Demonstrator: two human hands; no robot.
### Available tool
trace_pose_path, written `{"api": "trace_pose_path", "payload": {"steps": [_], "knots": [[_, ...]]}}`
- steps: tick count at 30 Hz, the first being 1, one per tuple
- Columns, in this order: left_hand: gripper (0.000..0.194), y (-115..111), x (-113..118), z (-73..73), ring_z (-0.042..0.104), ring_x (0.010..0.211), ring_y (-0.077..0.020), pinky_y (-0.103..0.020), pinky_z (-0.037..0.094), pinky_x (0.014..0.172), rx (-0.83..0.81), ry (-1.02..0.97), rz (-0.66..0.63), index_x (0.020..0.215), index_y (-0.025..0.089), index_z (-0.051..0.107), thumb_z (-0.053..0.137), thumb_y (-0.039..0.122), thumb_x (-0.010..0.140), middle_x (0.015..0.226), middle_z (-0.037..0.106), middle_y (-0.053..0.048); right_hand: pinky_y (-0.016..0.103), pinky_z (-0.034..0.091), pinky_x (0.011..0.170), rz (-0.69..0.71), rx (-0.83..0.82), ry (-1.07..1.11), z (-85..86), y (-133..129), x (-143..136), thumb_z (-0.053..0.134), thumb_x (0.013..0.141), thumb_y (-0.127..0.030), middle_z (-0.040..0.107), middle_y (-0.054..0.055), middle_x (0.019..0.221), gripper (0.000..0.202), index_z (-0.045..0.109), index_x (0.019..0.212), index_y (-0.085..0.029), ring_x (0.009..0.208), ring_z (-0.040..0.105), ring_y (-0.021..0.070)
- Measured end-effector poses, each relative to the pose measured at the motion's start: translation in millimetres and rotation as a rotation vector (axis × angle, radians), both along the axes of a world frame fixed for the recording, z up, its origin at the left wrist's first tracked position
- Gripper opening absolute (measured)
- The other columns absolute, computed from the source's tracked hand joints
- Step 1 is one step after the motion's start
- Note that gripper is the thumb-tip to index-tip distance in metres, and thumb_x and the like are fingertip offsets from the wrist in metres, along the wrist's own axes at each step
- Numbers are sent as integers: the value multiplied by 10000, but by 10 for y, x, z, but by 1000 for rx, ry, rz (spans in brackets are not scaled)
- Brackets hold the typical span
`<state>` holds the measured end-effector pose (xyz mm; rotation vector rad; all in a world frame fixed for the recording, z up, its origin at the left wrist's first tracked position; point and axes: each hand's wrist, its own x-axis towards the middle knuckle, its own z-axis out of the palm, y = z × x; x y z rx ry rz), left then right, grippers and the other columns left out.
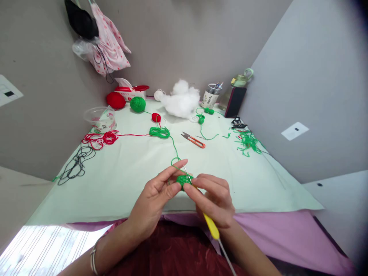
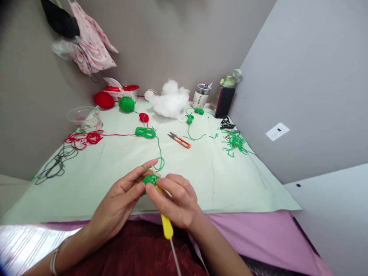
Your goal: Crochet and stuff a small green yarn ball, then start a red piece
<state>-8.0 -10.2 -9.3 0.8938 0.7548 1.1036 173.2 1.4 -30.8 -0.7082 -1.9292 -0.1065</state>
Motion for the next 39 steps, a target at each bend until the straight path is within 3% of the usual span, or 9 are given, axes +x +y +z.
{"api": "trace_pose_path", "payload": {"steps": [6, 9, 13, 19, 22, 25, 28, 32, 39], "knots": [[637, 120, -80, 72, 580, 1035, -161, -275, 424, 997, -161, -136, -63, 1363, 313, 694, 888, 292, 756, 1024, 642, -5, 360, 614, 721, 222, -334, 462, 118, 76, -90, 615, 1001, -192, 786, 39, 968, 285, 772, 1177, -352, 876, 735, 207], [632, 165, -115, 55, 589, 983, -155, -282, 441, 959, -101, -67, -33, 1339, 303, 711, 894, 232, 738, 987, 636, -1, 364, 597, 760, 269, -472, 517, 173, 67, -59, 617, 998, -183, 794, 37, 948, 240, 789, 1109, -308, 883, 726, 204], [579, 193, -164, 19, 588, 943, -138, -259, 458, 881, 15, 10, -56, 1322, 321, 719, 867, 217, 771, 985, 633, 1, 338, 576, 682, 297, -612, 637, 180, 78, 11, 622, 994, -224, 764, 37, 870, 186, 803, 999, -267, 748, 701, 178], [561, 203, -189, 28, 604, 951, -151, -286, 471, 927, 102, 122, -72, 1337, 274, 708, 832, 194, 795, 963, 641, -10, 291, 544, 563, 437, -883, 798, 234, 163, 46, 670, 962, -316, 711, 32, 754, 170, 778, 884, -210, 612, 656, 152], [596, 180, -128, -4, 616, 959, -152, -298, 471, 964, 78, 150, -31, 1377, 270, 675, 831, 210, 805, 985, 645, -7, 305, 556, 600, 349, -806, 630, 191, 130, -3, 625, 991, -290, 700, 37, 790, 173, 770, 934, -213, 663, 663, 162], [592, 148, -48, -50, 619, 1001, -154, -284, 471, 971, 16, 71, -9, 1370, 298, 677, 845, 243, 805, 1003, 653, 1, 323, 583, 704, 52, -380, 320, 62, 55, -95, 644, 967, -155, 704, 50, 930, 234, 787, 1108, -275, 832, 685, 180], [535, 129, -13, -52, 606, 1067, -164, -275, 449, 1000, -76, -53, -41, 1329, 308, 711, 843, 275, 812, 1029, 679, -4, 332, 589, 709, -56, -96, 205, -25, 16, -173, 658, 940, -91, 704, 56, 994, 395, 751, 1237, -334, 894, 688, 197], [510, 158, -67, 0, 597, 1042, -176, -270, 437, 957, -163, -157, -108, 1308, 252, 738, 820, 296, 807, 1062, 698, -40, 332, 567, 698, 100, -348, 417, 58, 64, -150, 609, 978, -114, 710, 46, 940, 298, 772, 1142, -302, 837, 672, 185], [463, 206, -133, -18, 568, 953, -157, -257, 432, 894, -78, -73, -105, 1226, 240, 789, 836, 288, 768, 1002, 657, -32, 280, 486, 588, 434, -773, 822, 191, 182, 27, 646, 984, -269, 670, 26, 783, 175, 801, 914, -227, 658, 601, 138]]}}
